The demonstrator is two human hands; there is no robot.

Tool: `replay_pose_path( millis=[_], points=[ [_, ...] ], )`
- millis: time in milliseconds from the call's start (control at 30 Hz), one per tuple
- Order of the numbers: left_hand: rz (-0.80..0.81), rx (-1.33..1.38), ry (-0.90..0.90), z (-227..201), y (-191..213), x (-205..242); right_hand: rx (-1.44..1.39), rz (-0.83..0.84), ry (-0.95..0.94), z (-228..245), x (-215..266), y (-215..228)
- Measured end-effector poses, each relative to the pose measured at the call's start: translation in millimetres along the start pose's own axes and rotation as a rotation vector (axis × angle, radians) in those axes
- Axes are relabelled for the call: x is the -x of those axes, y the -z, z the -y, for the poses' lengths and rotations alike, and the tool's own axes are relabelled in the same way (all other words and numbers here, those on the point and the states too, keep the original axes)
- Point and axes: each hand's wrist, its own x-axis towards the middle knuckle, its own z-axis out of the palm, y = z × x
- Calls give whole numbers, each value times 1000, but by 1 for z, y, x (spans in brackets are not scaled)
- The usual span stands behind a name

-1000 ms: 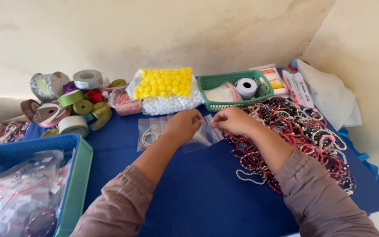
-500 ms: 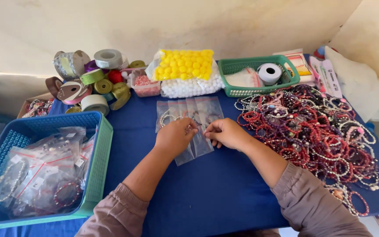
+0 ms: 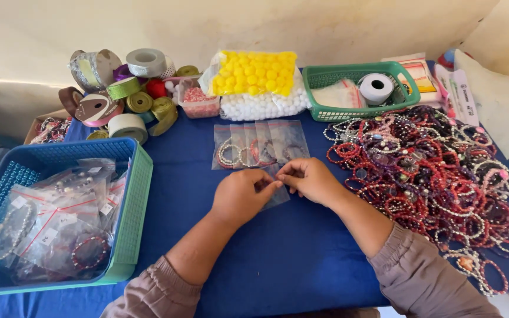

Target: The person places beaded bracelets and beaded items into small clear plastic bags, closes the bags, and arranges them on a blue work surface. They then gather a large quantity of loose beaded jewelry into a pile.

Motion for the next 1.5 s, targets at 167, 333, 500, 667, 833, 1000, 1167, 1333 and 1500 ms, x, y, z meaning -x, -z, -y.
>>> replay_pose_path(
  millis=[167,333,500,667,833,1000,1167,1333,1500],
  points=[
    [10,73,41,10,-6,-4,38,4,11,10,7,-8],
    [-22,78,23,17,-10,-9,62,-64,96,10,12,-15],
    [-23,69,52,17,-9,-10,159,-148,140,13,16,-19],
    [-39,34,-8,17,-9,-9,205,-165,160,20,20,-20],
    [-28,-4,-12,12,-6,-8,233,-163,158,25,23,-21],
    [-89,-1,-86,19,-11,-8,265,-154,250,28,24,-21],
    [-106,65,-87,24,-15,-9,261,-162,282,26,24,-22],
    [-92,172,-41,24,-15,-9,212,-198,234,26,23,-22],
    [-95,166,-45,24,-17,-9,232,-211,280,33,27,-21]
  ],
)
